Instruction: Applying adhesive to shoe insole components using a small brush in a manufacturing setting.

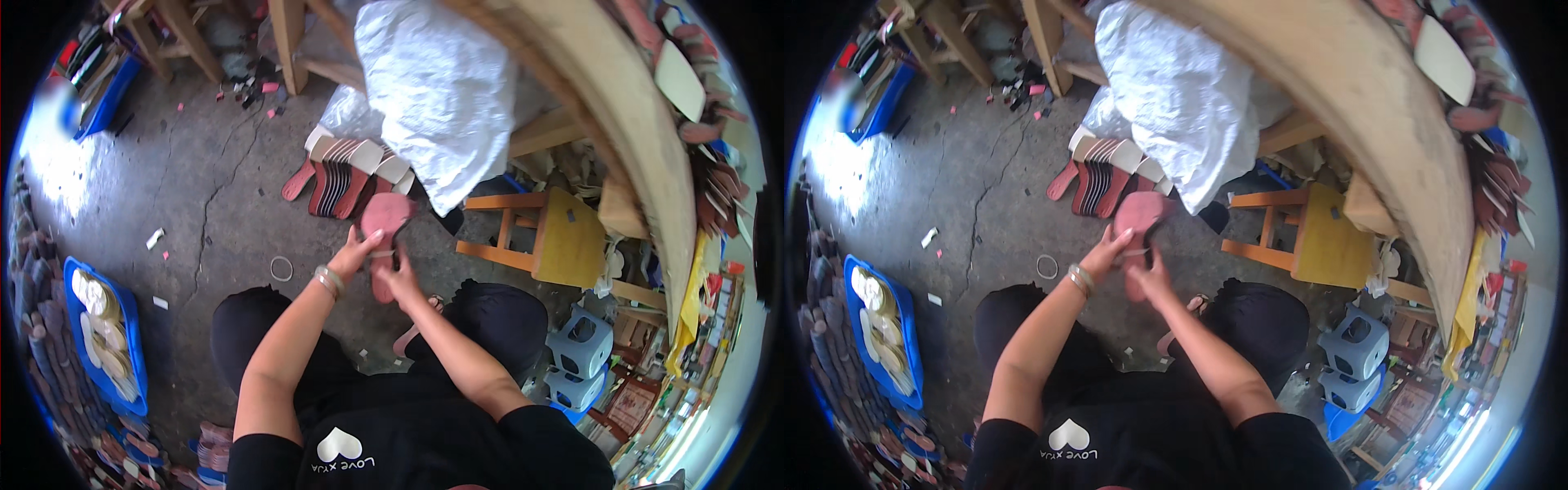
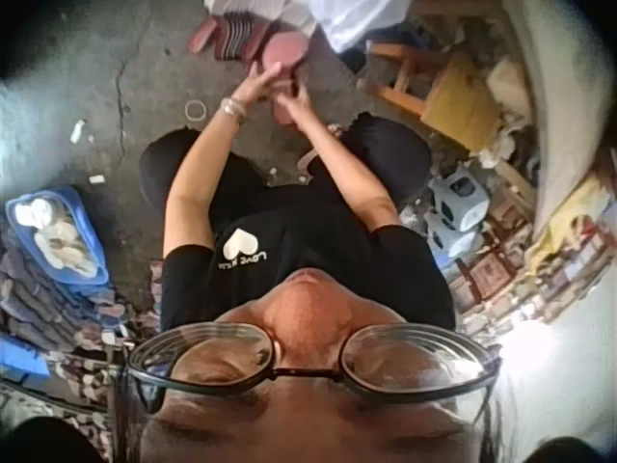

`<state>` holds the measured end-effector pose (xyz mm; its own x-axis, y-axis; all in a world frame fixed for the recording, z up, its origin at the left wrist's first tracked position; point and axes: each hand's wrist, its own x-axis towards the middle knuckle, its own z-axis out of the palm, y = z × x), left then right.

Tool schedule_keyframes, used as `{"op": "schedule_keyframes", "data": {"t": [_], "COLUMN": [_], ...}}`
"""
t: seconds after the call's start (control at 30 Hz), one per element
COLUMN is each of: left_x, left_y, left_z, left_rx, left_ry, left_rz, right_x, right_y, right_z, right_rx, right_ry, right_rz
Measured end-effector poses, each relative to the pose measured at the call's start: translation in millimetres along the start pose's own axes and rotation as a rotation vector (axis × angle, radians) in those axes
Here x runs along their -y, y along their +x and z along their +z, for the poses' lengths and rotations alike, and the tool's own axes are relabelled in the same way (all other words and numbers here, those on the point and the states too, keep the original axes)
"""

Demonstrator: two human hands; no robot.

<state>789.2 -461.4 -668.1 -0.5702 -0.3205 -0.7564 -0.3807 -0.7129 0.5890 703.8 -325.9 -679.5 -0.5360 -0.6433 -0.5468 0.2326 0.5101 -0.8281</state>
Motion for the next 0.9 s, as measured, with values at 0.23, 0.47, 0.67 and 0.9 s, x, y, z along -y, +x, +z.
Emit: {"op": "schedule_keyframes", "data": {"t": [0.23, 0.47, 0.67, 0.9], "left_x": [-2.3, -99.8, -185.9, -248.0], "left_y": [-161.4, -248.8, -283.4, -287.0], "left_z": [13.9, 67.2, 163.7, 303.3], "left_rx": [0.177, 0.499, 0.641, 0.814], "left_ry": [-0.155, -0.213, -0.217, -0.189], "left_rz": [0.489, 0.703, 0.653, 0.641], "right_x": [136.7, 252.1, 338.5, 339.6], "right_y": [-125.6, -181.6, -229.9, -242.6], "right_z": [-19.3, -71.6, -147.7, -248.4], "right_rx": [0.287, -0.153, -0.121, -0.281], "right_ry": [-0.320, -0.535, -0.713, -0.256], "right_rz": [-0.577, -1.259, -1.539, -1.366]}}
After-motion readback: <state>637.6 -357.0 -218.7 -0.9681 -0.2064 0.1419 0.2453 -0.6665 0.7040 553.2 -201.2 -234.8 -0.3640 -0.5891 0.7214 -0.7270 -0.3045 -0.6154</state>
